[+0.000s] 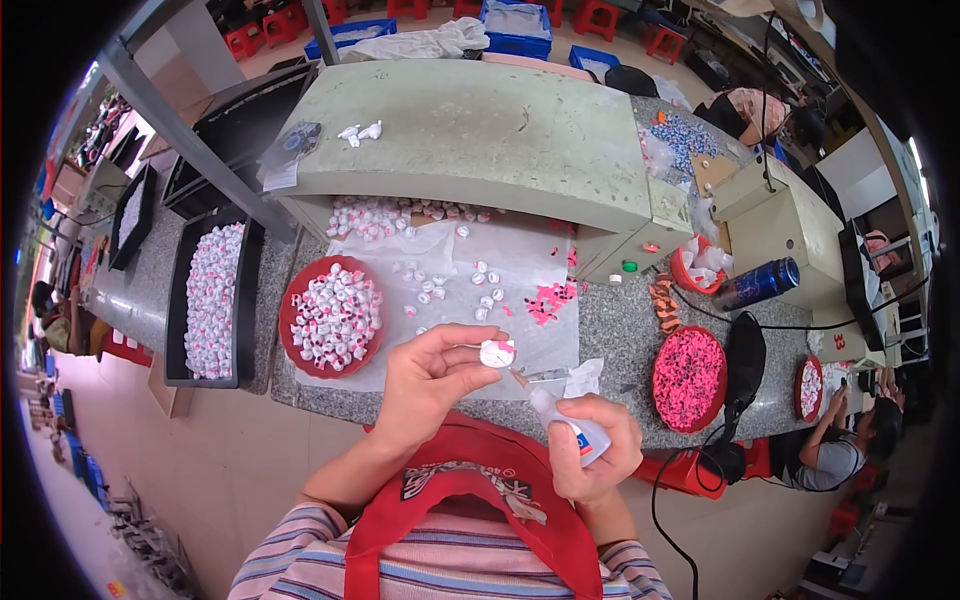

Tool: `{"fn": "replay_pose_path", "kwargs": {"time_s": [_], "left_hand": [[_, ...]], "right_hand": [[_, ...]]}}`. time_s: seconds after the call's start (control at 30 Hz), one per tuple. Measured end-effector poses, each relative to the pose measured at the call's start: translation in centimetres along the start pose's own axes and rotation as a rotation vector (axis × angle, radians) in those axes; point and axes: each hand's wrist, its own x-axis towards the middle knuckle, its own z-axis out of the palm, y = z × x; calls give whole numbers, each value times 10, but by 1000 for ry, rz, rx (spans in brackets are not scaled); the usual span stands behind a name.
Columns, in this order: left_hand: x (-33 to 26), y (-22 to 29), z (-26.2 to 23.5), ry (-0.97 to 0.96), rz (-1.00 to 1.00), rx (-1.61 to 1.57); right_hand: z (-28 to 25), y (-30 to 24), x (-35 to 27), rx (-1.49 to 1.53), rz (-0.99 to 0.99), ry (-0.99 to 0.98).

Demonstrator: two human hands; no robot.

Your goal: Assembling small ceramic components by applying a substance from a squeeze bottle.

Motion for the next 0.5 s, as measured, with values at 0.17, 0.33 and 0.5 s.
{"fn": "replay_pose_path", "kwargs": {"time_s": [0.17, 0.33, 0.5], "left_hand": [[0, -2, -1, 6, -4, -34], [1, -5, -1, 27, 23, -45], [6, -9, -3, 34, 46, -14]], "right_hand": [[-1, 2, -2, -2, 15, 16], [-3, 4, -2, -21, 19, 15], [-3, 6, -1, -20, 63, -31]]}}
